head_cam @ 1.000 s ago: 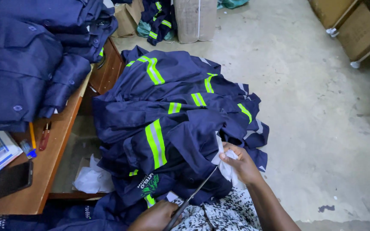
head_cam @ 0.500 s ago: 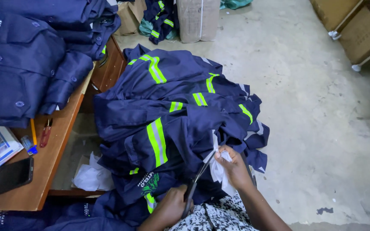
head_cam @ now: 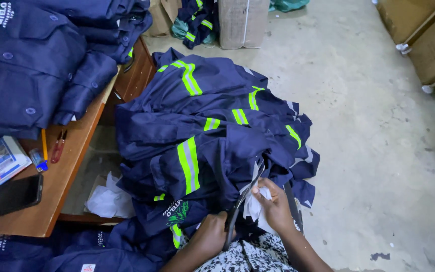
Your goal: Trimming excess backing material from embroidered logos on work jackets using scissors
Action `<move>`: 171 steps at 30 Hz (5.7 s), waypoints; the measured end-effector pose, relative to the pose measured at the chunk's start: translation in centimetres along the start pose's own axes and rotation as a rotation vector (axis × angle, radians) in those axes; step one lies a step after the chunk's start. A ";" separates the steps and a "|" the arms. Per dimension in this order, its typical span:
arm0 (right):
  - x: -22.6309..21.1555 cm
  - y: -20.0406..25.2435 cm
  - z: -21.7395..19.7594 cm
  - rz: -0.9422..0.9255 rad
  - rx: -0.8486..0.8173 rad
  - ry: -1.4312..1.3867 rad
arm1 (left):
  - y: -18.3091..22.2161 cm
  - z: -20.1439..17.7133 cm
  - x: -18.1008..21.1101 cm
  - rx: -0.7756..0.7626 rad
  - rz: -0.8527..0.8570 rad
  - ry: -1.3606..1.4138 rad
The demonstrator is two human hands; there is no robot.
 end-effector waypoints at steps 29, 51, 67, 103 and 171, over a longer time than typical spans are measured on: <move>-1.1 2.2 3.1 -0.373 -0.041 0.429 | 0.7 -7.6 0.3 0.192 -0.212 0.313; -3.8 -20.7 -2.5 -0.396 0.317 1.000 | -12.0 -15.5 -6.6 0.715 -0.031 0.397; -4.3 -36.7 -10.2 -0.461 0.940 0.658 | -19.0 -21.0 -21.0 0.979 -0.007 -0.330; -6.0 -8.6 -3.0 -0.315 -0.542 1.157 | 2.6 -5.3 -13.3 0.193 -0.477 0.070; 21.5 -5.5 -0.6 0.192 -0.639 0.489 | -6.0 0.9 -7.6 0.092 0.391 1.616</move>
Point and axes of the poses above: each hand's wrist, its own y-axis away from the middle knuckle, its own z-axis out of the palm, x = y × z, the point moved 10 cm from there along -y, towards the middle knuckle, and after that the axes turned 1 degree about z, right-handed, at the moved point
